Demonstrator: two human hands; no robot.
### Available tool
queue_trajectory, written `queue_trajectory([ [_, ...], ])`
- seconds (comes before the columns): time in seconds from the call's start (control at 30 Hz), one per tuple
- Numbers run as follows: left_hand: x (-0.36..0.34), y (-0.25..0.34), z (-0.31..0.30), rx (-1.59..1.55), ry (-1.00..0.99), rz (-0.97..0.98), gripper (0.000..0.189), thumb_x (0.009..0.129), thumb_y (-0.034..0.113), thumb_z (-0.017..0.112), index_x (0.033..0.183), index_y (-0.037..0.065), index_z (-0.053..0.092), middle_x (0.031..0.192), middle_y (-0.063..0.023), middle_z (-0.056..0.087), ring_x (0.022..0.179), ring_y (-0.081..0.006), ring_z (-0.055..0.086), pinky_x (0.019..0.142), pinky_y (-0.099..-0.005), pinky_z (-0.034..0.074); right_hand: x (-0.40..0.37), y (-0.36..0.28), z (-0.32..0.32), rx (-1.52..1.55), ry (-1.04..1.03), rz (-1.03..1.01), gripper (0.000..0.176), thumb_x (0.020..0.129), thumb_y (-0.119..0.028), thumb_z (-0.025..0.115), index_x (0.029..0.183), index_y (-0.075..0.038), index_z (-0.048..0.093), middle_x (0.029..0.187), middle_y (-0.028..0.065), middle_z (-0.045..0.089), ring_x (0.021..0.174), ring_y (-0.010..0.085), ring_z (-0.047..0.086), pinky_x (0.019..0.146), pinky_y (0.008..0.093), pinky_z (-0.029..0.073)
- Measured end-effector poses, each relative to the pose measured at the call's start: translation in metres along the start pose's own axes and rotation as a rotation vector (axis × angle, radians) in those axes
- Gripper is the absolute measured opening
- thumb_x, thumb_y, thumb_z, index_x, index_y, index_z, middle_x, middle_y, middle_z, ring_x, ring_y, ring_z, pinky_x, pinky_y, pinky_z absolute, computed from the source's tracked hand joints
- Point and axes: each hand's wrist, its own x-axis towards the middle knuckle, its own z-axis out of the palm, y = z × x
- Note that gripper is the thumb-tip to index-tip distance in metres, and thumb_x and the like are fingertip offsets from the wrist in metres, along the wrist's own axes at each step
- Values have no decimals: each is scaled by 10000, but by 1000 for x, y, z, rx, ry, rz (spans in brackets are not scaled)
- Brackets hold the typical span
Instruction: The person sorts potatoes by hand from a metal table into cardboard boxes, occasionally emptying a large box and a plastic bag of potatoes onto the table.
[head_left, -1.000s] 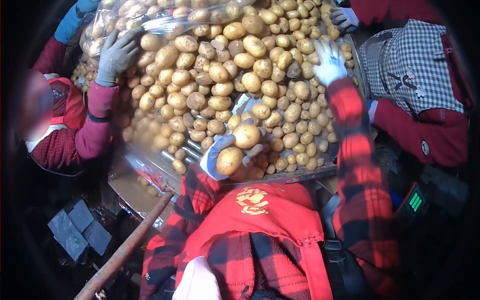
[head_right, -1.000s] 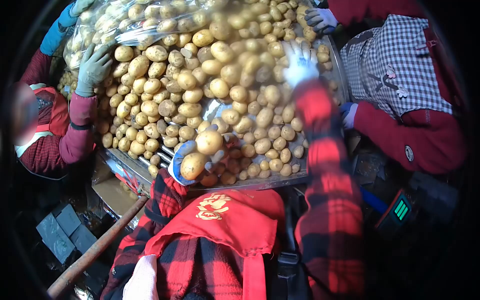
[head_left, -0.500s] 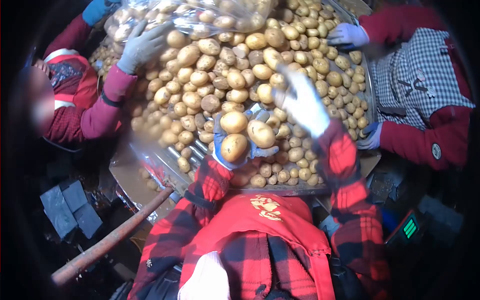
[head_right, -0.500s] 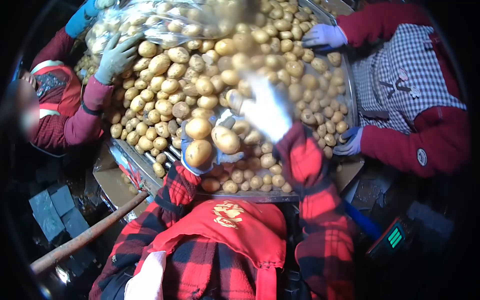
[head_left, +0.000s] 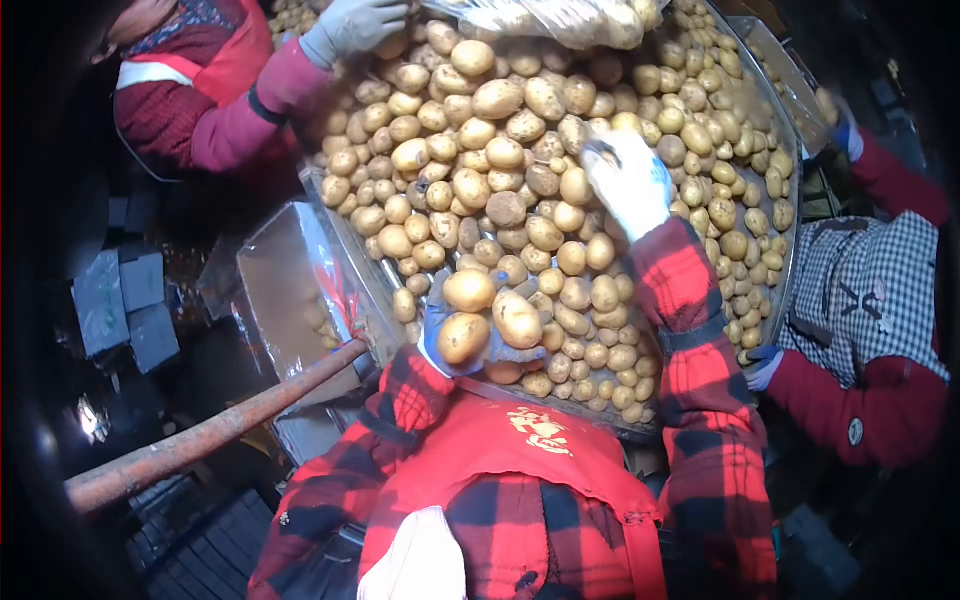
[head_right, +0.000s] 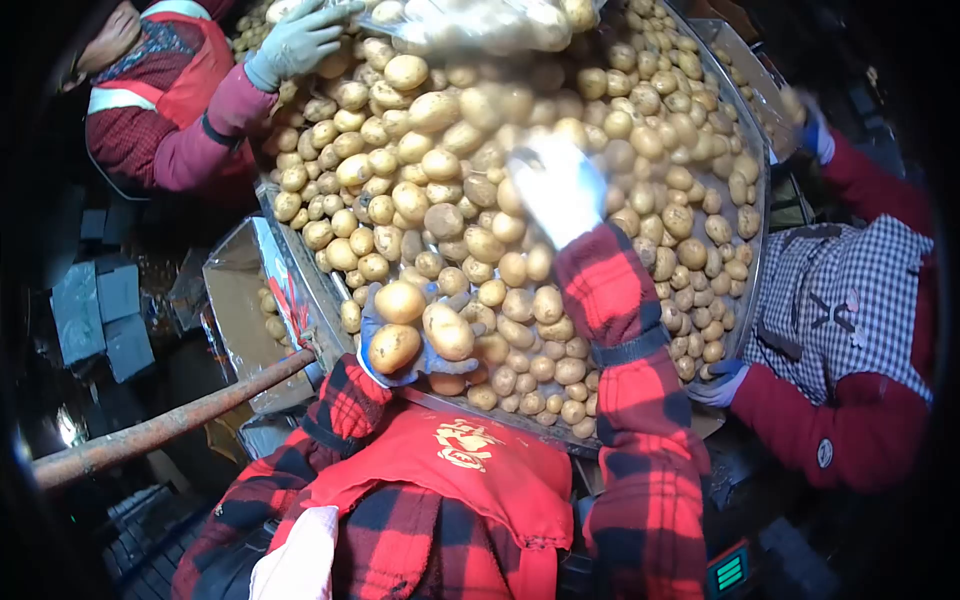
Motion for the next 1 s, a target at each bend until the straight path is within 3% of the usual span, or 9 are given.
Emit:
queue_trajectory([
  [0.23, -10, 47, 44, 204, -4, 52, 693, 917, 571, 550, 1490, 194, 447, 1548, -25, 454, 1429, -245, 385, 1224, -511, 163, 115, -90, 97, -561, -405, 28, 448, 884, -283, 591, 1289, -99, 645, 1378, 153, 602, 1221, 354, 621, 978, 473, 532],
  [0.27, -9, 45, 42, 751, 11, 147, 692, 917, 567, 542, 1482, 177, 452, 1541, -37, 459, 1430, -248, 386, 1230, -526, 163, 115, -106, 84, -571, -457, 7, 451, 874, -296, 601, 1276, -98, 650, 1367, 156, 610, 1217, 351, 623, 980, 485, 528],
  [0.37, -5, 83, 87, -845, -128, -79, 714, 928, 401, 663, 1500, 118, 343, 1470, -116, 507, 1345, -269, 490, 1157, -532, 373, 120, -91, 66, -637, -547, -390, 513, 804, -337, 706, 1266, -119, 660, 1234, 166, 683, 1114, 368, 660, 941, 496, 534],
  [0.47, -13, 52, 47, -199, 243, 75, 697, 877, 207, 768, 1442, 84, 379, 1400, -124, 550, 1263, -264, 565, 1053, -486, 496, 91, -80, 30, 104, -562, -103, 420, 861, -294, 688, 1231, -97, 661, 1102, 108, 706, 966, 255, 677, 839, 383, 556],
  [0.63, -23, 72, 62, -783, 41, -132, 510, 1052, 405, 478, 1409, 41, 477, 1357, -148, 573, 1272, -295, 576, 1081, -485, 489, -37, -40, -36, 1161, -755, 492, 544, 934, -333, 666, 1403, -82, 555, 1173, 97, 693, 971, 185, 668, 748, 308, 558],
  [0.8, -54, 40, 52, -657, 122, -228, 662, 1037, 545, 387, 1491, 66, 434, 1485, -157, 497, 1322, -369, 520, 1066, -661, 413, -199, -85, -56, 1539, -415, 767, 677, 976, -312, 614, 1541, -46, 352, 1409, 132, 559, 1138, 235, 624, 898, 358, 561],
  [0.87, -78, 45, 55, -577, 27, -237, 595, 977, 343, 520, 1490, 56, 426, 1456, -165, 514, 1319, -335, 526, 1056, -578, 449, -251, -42, -35, 1706, -628, 811, 715, 972, -291, 622, 1557, -21, 312, 1491, 154, 496, 1322, 314, 528, 984, 417, 529],
  [0.97, -117, 68, 56, -455, -109, -219, 676, 886, 40, 720, 1488, 41, 413, 1413, -177, 540, 1313, -284, 535, 1041, -453, 502, -267, -75, -28, 757, -802, 198, 659, 972, -233, 652, 1518, -6, 361, 1481, 168, 498, 1285, 274, 556, 962, 382, 533],
  [1.0, -133, 83, 60, -505, -252, -80, 638, 885, 84, 737, 1451, 29, 446, 1358, -171, 573, 1293, -296, 546, 1045, -457, 493, -260, -110, -28, 1103, -779, 507, 631, 972, -176, 652, 1515, -13, 374, 1480, 151, 499, 1305, 247, 537, 1019, 378, 496],
])
